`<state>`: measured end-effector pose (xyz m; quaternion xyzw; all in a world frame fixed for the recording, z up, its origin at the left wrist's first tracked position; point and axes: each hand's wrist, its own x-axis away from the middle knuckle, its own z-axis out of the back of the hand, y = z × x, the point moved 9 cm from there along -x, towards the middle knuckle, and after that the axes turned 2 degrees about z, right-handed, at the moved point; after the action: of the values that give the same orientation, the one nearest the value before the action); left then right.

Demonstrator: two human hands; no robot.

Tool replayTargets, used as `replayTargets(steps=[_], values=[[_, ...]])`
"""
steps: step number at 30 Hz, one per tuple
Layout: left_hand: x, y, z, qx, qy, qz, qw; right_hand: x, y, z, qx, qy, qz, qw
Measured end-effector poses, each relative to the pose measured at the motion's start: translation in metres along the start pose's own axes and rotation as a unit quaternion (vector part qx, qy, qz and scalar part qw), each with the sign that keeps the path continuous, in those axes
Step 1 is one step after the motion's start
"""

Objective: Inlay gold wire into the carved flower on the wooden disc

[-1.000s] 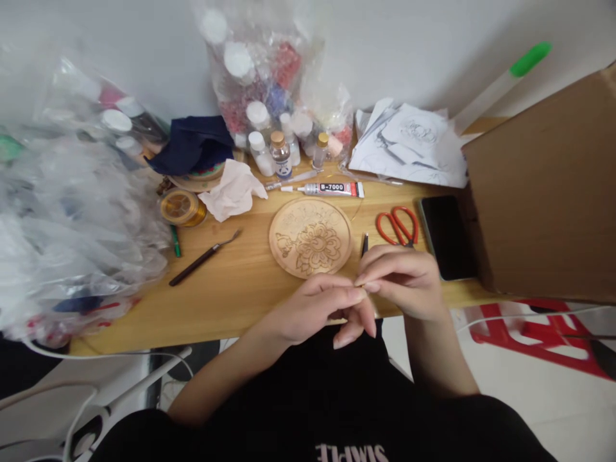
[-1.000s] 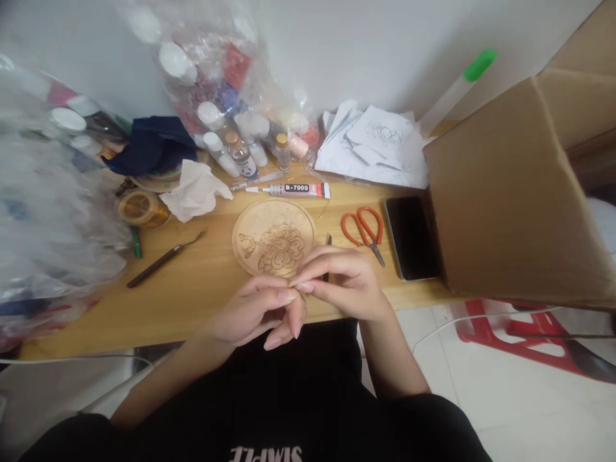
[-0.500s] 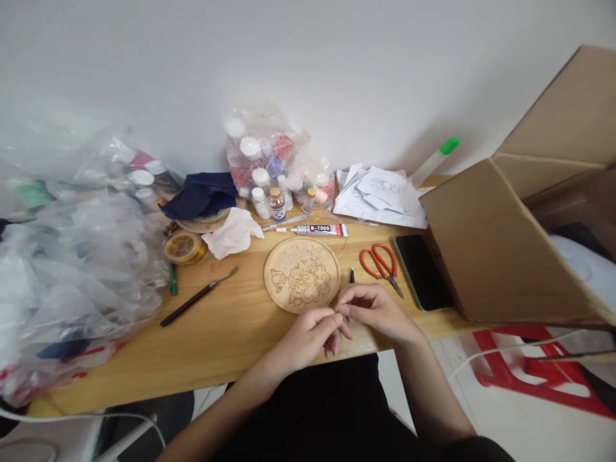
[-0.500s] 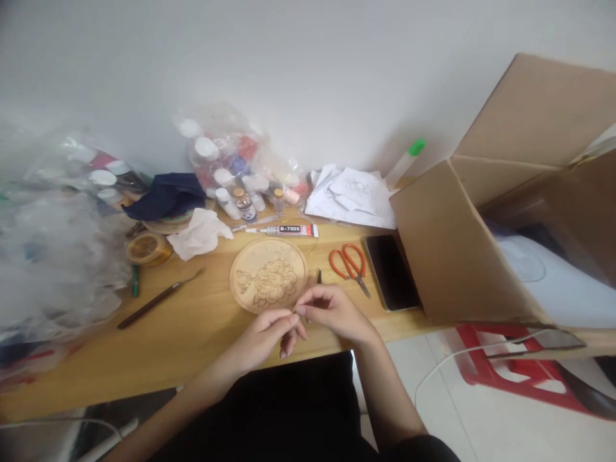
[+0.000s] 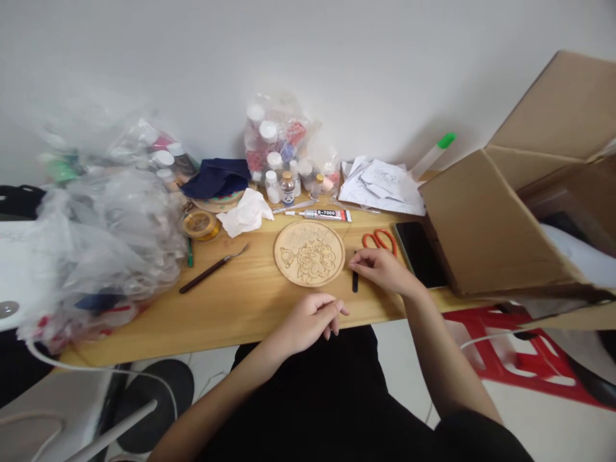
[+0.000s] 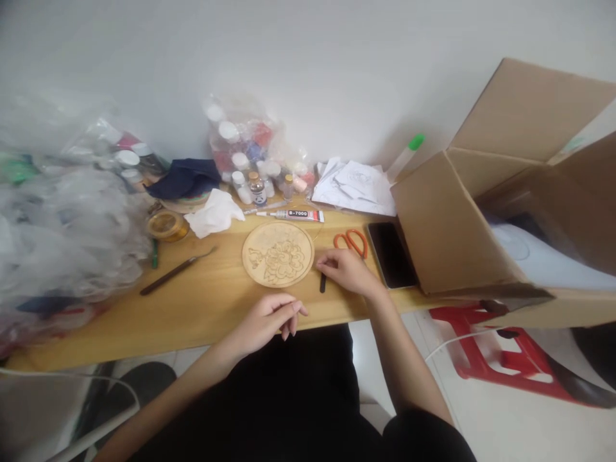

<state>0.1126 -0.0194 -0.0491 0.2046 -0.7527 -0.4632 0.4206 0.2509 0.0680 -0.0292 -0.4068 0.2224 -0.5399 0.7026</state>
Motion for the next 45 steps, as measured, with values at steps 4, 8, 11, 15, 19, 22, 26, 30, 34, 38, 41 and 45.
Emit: replayTargets(steps=[4, 8, 11, 15, 19, 22, 26, 30, 34, 38, 41, 45], values=[[0.013, -0.002, 0.002, -0.024, 0.011, -0.009, 1.000, 0.003, -0.001, -0.007, 0.024, 0.005, 0.038, 0.999], [0.024, -0.002, 0.007, -0.042, 0.026, -0.027, 0.998, 0.008, 0.002, -0.007, 0.025, 0.025, 0.064, 0.997], [0.032, 0.002, 0.016, -0.062, 0.049, -0.049, 0.996, 0.011, 0.005, -0.007, 0.024, 0.046, 0.070, 0.996], [0.048, 0.012, 0.053, -0.113, 0.153, -0.091, 0.978, 0.015, 0.007, -0.006, 0.021, 0.078, 0.077, 0.994], [0.077, 0.034, 0.114, -0.274, 0.333, -0.152, 0.889, 0.019, 0.007, -0.004, 0.016, 0.113, 0.082, 0.990], [0.104, 0.054, 0.149, -0.465, 0.465, -0.168, 0.734, 0.021, 0.007, -0.002, 0.010, 0.137, 0.089, 0.987], [0.115, 0.056, 0.175, -0.600, 0.506, -0.093, 0.613, 0.022, 0.008, 0.001, -0.003, 0.168, 0.091, 0.982], [0.113, 0.050, 0.182, -0.634, 0.495, -0.070, 0.590, 0.025, 0.012, 0.004, 0.001, 0.207, 0.086, 0.975], [0.110, 0.049, 0.179, -0.649, 0.504, -0.080, 0.565, 0.032, 0.010, 0.009, 0.036, 0.257, 0.079, 0.963], [0.104, 0.048, 0.176, -0.664, 0.488, -0.095, 0.559, 0.035, -0.001, 0.008, 0.095, 0.267, 0.082, 0.955], [0.102, 0.045, 0.175, -0.660, 0.473, -0.106, 0.574, 0.033, -0.007, 0.007, 0.127, 0.258, 0.085, 0.954], [0.100, 0.057, 0.165, -0.639, 0.480, -0.155, 0.580, 0.030, -0.008, 0.007, 0.139, 0.252, 0.083, 0.954]])
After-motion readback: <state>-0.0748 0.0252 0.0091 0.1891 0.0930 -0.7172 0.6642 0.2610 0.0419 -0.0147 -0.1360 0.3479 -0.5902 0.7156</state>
